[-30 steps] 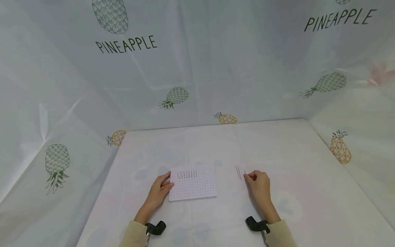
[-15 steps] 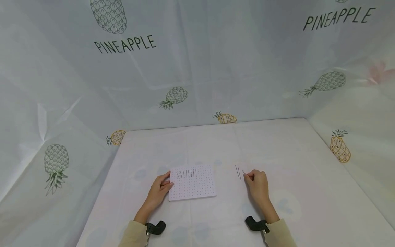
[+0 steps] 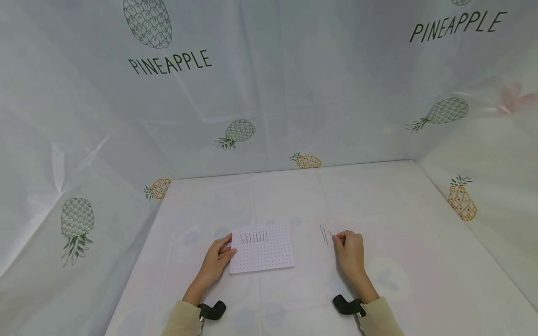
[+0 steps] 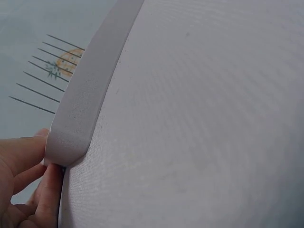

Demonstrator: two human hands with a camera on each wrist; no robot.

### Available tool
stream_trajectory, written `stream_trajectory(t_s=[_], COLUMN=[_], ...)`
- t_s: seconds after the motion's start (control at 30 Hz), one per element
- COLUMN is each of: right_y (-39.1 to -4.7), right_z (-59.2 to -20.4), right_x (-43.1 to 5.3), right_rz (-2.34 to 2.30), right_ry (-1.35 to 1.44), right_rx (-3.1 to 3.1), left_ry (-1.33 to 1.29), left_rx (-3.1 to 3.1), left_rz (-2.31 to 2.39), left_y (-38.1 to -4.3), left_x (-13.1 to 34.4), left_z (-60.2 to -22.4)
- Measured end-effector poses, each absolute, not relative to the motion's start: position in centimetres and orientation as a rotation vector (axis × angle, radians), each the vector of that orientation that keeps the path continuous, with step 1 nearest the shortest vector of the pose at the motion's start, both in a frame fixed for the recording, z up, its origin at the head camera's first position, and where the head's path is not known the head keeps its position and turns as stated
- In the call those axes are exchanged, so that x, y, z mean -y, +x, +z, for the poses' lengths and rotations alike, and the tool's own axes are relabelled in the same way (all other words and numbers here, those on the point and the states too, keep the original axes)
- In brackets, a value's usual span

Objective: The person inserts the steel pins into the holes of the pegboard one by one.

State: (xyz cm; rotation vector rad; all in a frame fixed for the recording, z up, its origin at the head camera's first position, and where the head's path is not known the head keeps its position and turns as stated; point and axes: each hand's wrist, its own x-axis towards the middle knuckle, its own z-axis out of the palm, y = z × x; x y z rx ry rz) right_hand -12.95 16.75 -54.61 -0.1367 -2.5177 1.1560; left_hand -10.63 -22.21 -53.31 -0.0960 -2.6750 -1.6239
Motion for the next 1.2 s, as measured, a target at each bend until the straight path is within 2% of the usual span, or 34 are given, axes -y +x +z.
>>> stream_trajectory(t_s=[0.83,1.2], right_y=[-12.75,-13.1], right_z=[-53.72,-53.69], right_x=[-17.01,-17.39], right_rz=[1.331,1.403], right_ry=[-0.176,-0.033], right_rx=[2.458,2.448], left_ry=[-0.105,-0.071], left_rx=[2.687,2.702], left_rz=[-1.565,-1.597], left_y=[-10.39,-10.44], left_x=[22.26,22.25], left_z=[-53.39,-53.26])
